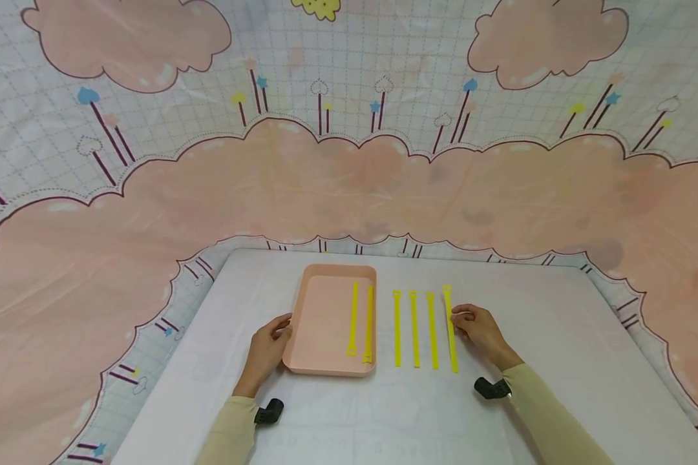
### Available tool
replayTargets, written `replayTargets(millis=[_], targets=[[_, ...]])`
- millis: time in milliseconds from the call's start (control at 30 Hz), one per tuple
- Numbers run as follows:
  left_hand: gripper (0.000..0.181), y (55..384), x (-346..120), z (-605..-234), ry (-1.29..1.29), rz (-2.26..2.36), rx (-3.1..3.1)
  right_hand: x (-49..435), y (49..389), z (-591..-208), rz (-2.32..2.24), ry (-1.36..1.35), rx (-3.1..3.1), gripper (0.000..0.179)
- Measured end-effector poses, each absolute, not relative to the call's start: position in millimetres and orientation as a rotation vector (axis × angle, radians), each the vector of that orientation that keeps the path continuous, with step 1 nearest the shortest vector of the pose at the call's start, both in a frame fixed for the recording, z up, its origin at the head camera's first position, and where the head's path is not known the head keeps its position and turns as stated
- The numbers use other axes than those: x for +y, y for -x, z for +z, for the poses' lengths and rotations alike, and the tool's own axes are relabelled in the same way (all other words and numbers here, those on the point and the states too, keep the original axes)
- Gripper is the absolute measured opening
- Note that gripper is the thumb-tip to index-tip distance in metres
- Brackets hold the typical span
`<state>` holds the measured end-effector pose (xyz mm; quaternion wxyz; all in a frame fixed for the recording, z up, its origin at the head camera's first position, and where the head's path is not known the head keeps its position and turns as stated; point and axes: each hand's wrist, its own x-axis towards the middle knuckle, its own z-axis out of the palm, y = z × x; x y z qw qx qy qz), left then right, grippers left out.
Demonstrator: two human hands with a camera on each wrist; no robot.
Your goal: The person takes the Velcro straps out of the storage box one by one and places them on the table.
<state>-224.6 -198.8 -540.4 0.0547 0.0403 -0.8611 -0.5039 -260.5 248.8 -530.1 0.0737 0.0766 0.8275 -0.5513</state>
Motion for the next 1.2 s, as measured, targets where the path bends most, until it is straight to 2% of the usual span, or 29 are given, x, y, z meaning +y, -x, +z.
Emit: replayTargets(millis=[733, 1200], targets=[[0.037, 223.5, -198.9, -540.1, -0.107, -1.5, -2.62, 246.8, 263.2, -535.5, -1.52, -0.284, 2.617, 0.024], [0.037, 224.2, -199.4, -541.4, -0.097, -1.503, -2.621, 245.1, 256.2, -529.9, -1.581, -0.244, 2.66, 0.028]])
